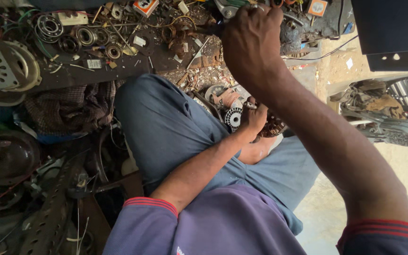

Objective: The person uses shears to cut and remove old copper wiring from an electric fan motor stator while sitting on the floor of a workshop.

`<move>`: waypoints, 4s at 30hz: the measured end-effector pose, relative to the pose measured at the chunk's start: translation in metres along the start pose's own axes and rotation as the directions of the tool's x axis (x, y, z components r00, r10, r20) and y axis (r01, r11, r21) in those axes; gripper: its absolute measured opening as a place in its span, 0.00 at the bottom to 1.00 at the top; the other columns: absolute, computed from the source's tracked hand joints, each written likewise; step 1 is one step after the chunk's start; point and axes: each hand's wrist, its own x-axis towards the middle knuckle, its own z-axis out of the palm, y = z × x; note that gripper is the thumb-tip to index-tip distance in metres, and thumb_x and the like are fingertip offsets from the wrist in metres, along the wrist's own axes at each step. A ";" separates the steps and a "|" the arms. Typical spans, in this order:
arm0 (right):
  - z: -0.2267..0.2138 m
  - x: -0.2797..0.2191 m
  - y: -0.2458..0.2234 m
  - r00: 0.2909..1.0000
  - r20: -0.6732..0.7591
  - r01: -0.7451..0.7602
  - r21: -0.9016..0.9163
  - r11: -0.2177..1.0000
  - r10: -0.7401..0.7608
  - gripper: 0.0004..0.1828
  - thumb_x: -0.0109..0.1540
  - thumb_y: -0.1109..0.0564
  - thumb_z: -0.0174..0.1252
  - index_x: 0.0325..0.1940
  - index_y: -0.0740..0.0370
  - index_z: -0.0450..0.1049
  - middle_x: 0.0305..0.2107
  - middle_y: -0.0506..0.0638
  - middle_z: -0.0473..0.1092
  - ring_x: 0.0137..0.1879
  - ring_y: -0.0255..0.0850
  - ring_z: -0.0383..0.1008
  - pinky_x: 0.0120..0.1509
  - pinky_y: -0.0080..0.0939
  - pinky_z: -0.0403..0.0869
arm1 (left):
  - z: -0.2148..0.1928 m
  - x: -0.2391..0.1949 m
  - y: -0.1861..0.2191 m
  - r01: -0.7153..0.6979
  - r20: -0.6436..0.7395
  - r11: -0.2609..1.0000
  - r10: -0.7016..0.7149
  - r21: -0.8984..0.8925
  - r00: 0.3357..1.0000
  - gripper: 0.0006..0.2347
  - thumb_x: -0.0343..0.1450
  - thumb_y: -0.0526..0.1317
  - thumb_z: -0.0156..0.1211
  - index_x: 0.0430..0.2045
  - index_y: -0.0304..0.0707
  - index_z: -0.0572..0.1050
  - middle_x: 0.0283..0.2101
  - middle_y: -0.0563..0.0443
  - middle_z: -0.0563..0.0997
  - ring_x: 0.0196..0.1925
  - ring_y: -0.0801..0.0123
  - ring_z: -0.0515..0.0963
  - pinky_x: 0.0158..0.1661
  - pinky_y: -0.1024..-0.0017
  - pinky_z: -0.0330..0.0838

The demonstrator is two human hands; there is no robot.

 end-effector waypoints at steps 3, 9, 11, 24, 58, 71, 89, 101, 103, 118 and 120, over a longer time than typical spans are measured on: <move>-0.005 0.005 -0.001 0.999 0.040 -0.022 -0.077 0.997 0.026 0.10 0.63 0.55 0.58 0.41 0.54 0.84 0.39 0.61 0.75 0.49 0.54 0.72 0.51 0.63 0.64 | -0.002 -0.003 0.005 0.020 0.002 1.000 -0.020 -0.023 1.000 0.14 0.71 0.46 0.58 0.36 0.30 0.75 0.40 0.37 0.81 0.43 0.52 0.80 0.43 0.61 0.74; 0.005 0.010 -0.012 1.000 0.020 -0.002 -0.364 0.931 0.009 0.17 0.63 0.46 0.54 0.44 0.56 0.84 0.45 0.61 0.73 0.54 0.55 0.71 0.57 0.71 0.59 | 0.003 -0.002 -0.016 0.018 -0.023 0.993 -0.020 -0.115 1.000 0.13 0.71 0.46 0.55 0.37 0.34 0.74 0.40 0.40 0.81 0.42 0.55 0.79 0.42 0.63 0.73; 0.015 0.019 -0.016 0.996 0.089 0.018 -0.340 0.940 0.013 0.21 0.69 0.46 0.53 0.52 0.61 0.84 0.44 0.59 0.73 0.55 0.54 0.70 0.66 0.73 0.56 | 0.008 0.005 -0.027 -0.165 -0.059 0.981 0.159 -0.098 0.985 0.12 0.73 0.45 0.54 0.38 0.33 0.74 0.42 0.40 0.80 0.44 0.55 0.78 0.44 0.63 0.72; -0.032 -0.027 0.046 0.997 -0.068 0.043 0.004 0.999 -0.043 0.10 0.65 0.57 0.57 0.46 0.54 0.83 0.45 0.55 0.73 0.58 0.51 0.70 0.60 0.59 0.62 | -0.004 -0.008 0.010 0.008 -0.014 0.995 -0.009 -0.095 1.000 0.15 0.68 0.43 0.55 0.43 0.32 0.76 0.39 0.38 0.82 0.41 0.55 0.80 0.44 0.62 0.74; 0.224 -0.301 -0.054 0.953 0.267 0.216 -0.275 -0.937 0.142 0.34 0.68 0.30 0.41 0.62 0.57 0.72 0.59 0.64 0.71 0.61 0.69 0.71 0.61 0.73 0.70 | -0.192 0.079 0.249 -0.391 0.351 -0.058 0.574 0.919 0.740 0.11 0.69 0.33 0.64 0.44 0.43 0.80 0.45 0.43 0.83 0.49 0.56 0.82 0.49 0.59 0.75; 0.253 -0.317 -0.064 0.861 0.496 0.235 -0.186 -0.954 0.116 0.31 0.75 0.30 0.39 0.62 0.53 0.73 0.58 0.62 0.72 0.58 0.68 0.74 0.56 0.76 0.74 | -0.190 0.113 0.227 -0.496 0.465 -0.091 0.527 0.863 0.712 0.09 0.61 0.35 0.74 0.30 0.32 0.81 0.47 0.38 0.76 0.51 0.46 0.75 0.50 0.51 0.70; 0.251 -0.312 -0.062 0.867 0.485 0.236 -0.189 -0.953 0.119 0.31 0.74 0.32 0.40 0.63 0.57 0.71 0.56 0.62 0.72 0.57 0.67 0.74 0.55 0.73 0.75 | -0.185 0.124 0.213 -0.323 0.147 0.865 0.288 0.383 0.946 0.08 0.71 0.39 0.67 0.36 0.34 0.77 0.37 0.46 0.81 0.40 0.62 0.82 0.45 0.65 0.79; 0.240 -0.313 -0.060 0.884 0.457 0.232 -0.248 -0.941 0.097 0.30 0.73 0.31 0.42 0.62 0.54 0.73 0.56 0.62 0.73 0.58 0.68 0.74 0.57 0.73 0.74 | -0.177 0.105 0.219 -0.755 0.382 0.309 0.715 0.579 0.586 0.07 0.69 0.30 0.73 0.29 0.30 0.77 0.47 0.43 0.78 0.36 0.63 0.81 0.36 0.67 0.75; 0.238 -0.313 -0.060 0.837 0.541 0.219 -0.193 -0.956 0.083 0.33 0.73 0.31 0.43 0.64 0.57 0.75 0.56 0.61 0.74 0.56 0.66 0.74 0.55 0.72 0.74 | -0.175 0.106 0.220 -0.795 0.355 0.262 0.787 0.548 0.504 0.09 0.68 0.29 0.72 0.27 0.29 0.73 0.41 0.47 0.79 0.34 0.60 0.80 0.35 0.65 0.73; 0.224 -0.305 -0.059 0.894 0.436 0.241 -0.274 -0.931 0.102 0.30 0.74 0.33 0.43 0.61 0.60 0.71 0.53 0.64 0.73 0.55 0.68 0.75 0.55 0.73 0.76 | -0.190 0.105 0.229 -0.650 0.422 0.120 0.670 0.750 0.610 0.15 0.69 0.38 0.71 0.44 0.36 0.72 0.39 0.46 0.79 0.42 0.56 0.81 0.39 0.58 0.75; 0.224 -0.305 -0.058 0.869 0.482 0.239 -0.215 -0.947 0.110 0.30 0.73 0.34 0.42 0.62 0.60 0.71 0.53 0.64 0.73 0.54 0.67 0.75 0.53 0.73 0.75 | -0.199 0.106 0.229 -0.680 0.400 0.196 0.681 0.707 0.613 0.13 0.75 0.36 0.69 0.50 0.36 0.73 0.42 0.46 0.80 0.45 0.57 0.82 0.43 0.60 0.76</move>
